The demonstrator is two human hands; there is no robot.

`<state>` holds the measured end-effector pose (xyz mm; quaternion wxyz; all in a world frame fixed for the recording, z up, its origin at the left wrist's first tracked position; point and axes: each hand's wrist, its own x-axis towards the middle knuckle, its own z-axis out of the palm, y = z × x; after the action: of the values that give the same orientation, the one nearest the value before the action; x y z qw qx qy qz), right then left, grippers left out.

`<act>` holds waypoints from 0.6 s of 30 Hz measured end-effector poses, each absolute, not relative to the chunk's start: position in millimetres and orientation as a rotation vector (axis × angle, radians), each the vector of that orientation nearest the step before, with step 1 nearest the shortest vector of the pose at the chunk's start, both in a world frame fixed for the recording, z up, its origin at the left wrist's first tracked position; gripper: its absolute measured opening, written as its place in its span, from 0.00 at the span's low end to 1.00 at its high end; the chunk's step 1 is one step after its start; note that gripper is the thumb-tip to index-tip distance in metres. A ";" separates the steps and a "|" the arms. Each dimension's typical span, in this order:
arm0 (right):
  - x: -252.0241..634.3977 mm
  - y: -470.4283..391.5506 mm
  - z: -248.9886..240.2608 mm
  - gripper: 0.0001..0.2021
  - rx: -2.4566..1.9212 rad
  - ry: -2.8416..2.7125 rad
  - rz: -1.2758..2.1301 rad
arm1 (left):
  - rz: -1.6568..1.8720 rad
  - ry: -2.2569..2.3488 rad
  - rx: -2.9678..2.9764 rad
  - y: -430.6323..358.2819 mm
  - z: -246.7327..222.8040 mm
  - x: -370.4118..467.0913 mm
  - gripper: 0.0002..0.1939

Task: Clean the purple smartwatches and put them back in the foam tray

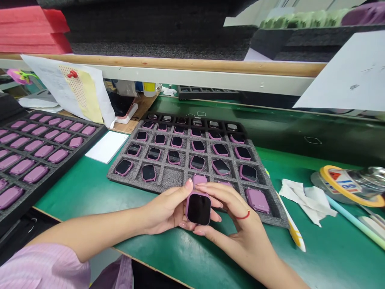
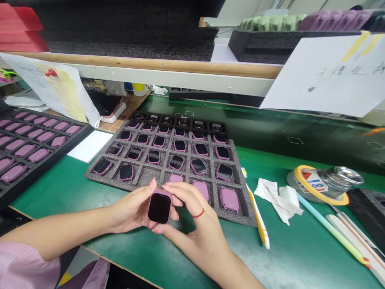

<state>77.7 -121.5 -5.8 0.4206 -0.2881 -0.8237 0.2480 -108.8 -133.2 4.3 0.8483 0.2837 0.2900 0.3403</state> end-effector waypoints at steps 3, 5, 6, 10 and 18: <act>77.7 -121.6 -5.6 0.28 -0.716 -2.072 0.618 | 0.709 0.621 0.594 -133.2 4.5 -109.1 0.37; 77.6 -121.4 -5.0 0.27 -0.712 -2.083 0.613 | 0.710 0.627 0.599 -133.2 5.1 -109.2 0.37; 77.6 -121.2 -4.6 0.27 -0.708 -2.087 0.607 | 0.711 0.627 0.605 -133.2 5.5 -109.1 0.37; 77.4 -120.9 -4.3 0.27 -0.696 -2.086 0.593 | 0.724 0.598 0.638 -133.3 5.5 -108.6 0.37; 79.2 -122.6 -5.8 0.27 -0.706 -2.103 0.586 | 0.737 0.543 0.644 -132.8 1.0 -108.1 0.36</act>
<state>79.2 -122.6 -5.8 0.4112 -0.2804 -0.8355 0.2327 -108.1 -132.8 1.0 0.8474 0.3054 0.2574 0.3498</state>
